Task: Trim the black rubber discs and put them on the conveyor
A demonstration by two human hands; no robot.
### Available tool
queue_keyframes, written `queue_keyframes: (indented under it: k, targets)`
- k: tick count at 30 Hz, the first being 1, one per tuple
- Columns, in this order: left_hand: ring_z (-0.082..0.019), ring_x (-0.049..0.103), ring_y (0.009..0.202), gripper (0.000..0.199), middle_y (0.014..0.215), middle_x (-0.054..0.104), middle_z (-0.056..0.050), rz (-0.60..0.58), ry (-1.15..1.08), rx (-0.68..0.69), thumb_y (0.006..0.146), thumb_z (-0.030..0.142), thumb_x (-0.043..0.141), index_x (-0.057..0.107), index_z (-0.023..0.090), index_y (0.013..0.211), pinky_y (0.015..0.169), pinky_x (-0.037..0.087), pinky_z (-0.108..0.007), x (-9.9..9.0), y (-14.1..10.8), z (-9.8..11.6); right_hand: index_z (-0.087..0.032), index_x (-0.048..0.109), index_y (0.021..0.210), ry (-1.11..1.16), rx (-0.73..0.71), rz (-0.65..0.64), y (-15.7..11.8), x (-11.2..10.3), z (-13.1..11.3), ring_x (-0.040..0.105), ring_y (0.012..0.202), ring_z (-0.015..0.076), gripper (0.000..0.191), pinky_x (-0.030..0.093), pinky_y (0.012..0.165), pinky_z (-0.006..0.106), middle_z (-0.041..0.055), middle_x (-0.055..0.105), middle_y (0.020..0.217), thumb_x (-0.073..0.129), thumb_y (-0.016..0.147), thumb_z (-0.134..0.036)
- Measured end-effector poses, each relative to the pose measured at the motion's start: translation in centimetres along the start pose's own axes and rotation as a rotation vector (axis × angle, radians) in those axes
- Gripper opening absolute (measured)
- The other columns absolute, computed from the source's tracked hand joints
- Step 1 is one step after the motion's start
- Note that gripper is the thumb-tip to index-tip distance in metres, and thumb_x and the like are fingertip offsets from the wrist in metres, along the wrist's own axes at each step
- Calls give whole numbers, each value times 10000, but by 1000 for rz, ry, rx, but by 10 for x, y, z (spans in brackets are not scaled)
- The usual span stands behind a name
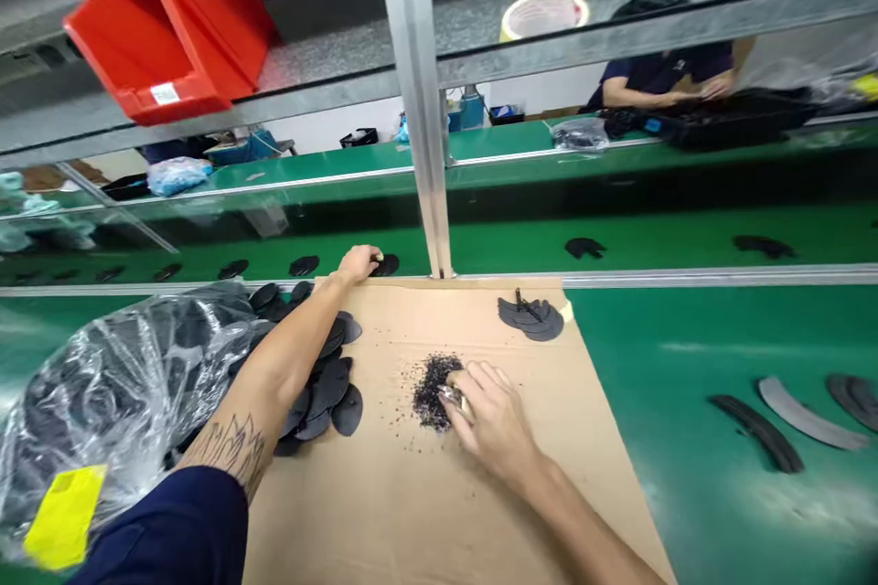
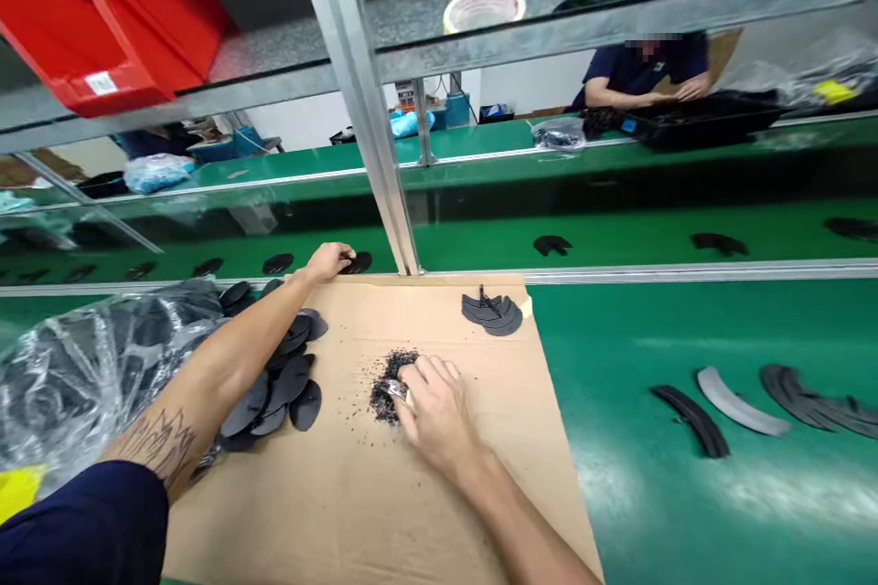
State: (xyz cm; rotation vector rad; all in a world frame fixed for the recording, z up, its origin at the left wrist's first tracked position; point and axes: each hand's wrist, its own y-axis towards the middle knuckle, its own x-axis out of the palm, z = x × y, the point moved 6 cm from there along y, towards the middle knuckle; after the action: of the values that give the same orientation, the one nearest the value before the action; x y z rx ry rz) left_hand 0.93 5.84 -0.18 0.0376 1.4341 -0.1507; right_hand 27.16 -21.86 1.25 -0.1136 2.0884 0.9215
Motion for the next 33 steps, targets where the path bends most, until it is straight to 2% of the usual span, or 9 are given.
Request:
queue_keyframes:
  k: [4, 7, 14, 19, 23, 25, 27, 29, 33]
  targets:
    - [-231, 700, 1118, 201, 1179, 743, -70, 10, 54, -9, 982, 261, 634, 716, 194, 1152, 990, 561, -373, -5, -6, 4, -191, 583, 938, -9, -2, -59, -4, -1, -6, 467, 839, 212, 80, 322, 751, 328, 49, 583, 878, 604, 883, -137]
    - [-266, 720, 1110, 244, 1137, 784, -63, 26, 112, -13, 932, 162, 597, 767, 229, 1093, 932, 555, -308, -10, -14, 7, -190, 586, 938, 5, -4, -115, -4, 0, -14, 447, 847, 213, 53, 329, 778, 340, 52, 576, 897, 606, 889, -187]
    - [-342, 725, 1080, 307, 1149, 772, -156, 82, 170, 3, 901, 188, 556, 757, 148, 1130, 882, 579, -372, -19, -23, 16, -169, 584, 1015, 24, -48, -217, -2, -3, -25, 405, 876, 227, 180, 346, 803, 360, 76, 543, 964, 603, 880, -286]
    - [-287, 666, 1229, 385, 1335, 700, -133, 208, 196, 170, 1007, 242, 404, 684, 164, 1260, 961, 548, -345, -37, -51, 45, -131, 563, 1176, -21, -122, -324, -1, 1, -31, 415, 914, 238, 326, 376, 832, 375, 96, 548, 1019, 604, 864, -214]
    - [-215, 717, 908, 375, 985, 767, -98, 334, 241, 678, 1050, 357, 387, 727, 197, 1056, 773, 533, -298, -46, -90, 109, -141, 542, 1253, -35, -180, -357, 1, 2, -34, 457, 944, 238, 344, 394, 971, 419, 96, 573, 1052, 572, 913, -187]
    - [-196, 663, 741, 408, 772, 706, -79, 324, 303, 918, 1061, 355, 371, 715, 185, 920, 691, 490, -300, -43, -100, 151, -173, 541, 1264, -23, -152, -335, 3, 0, -32, 478, 986, 244, 332, 356, 1082, 466, 87, 591, 1063, 560, 932, -180]
    - [-204, 641, 749, 431, 758, 684, -91, 269, 365, 1072, 1063, 323, 364, 687, 167, 822, 689, 466, -314, -35, -94, 196, -196, 551, 1256, -26, -108, -311, 4, -1, -28, 490, 1019, 250, 318, 329, 1129, 499, 81, 609, 1064, 554, 940, -161]
    - [-225, 649, 819, 392, 808, 698, -111, 229, 368, 1099, 1051, 294, 391, 692, 152, 844, 716, 464, -326, -28, -72, 240, -204, 572, 1232, -50, -101, -297, 4, -1, -26, 504, 1007, 242, 305, 358, 1107, 479, 74, 623, 1049, 531, 945, -112]
    - [-263, 684, 970, 321, 1009, 745, -141, 120, 242, 985, 1000, 142, 404, 725, 132, 988, 795, 493, -348, -8, -17, 325, -196, 623, 1150, -129, -167, -296, -1, 3, -27, 534, 890, 201, 234, 447, 936, 376, 42, 639, 944, 490, 992, -87]
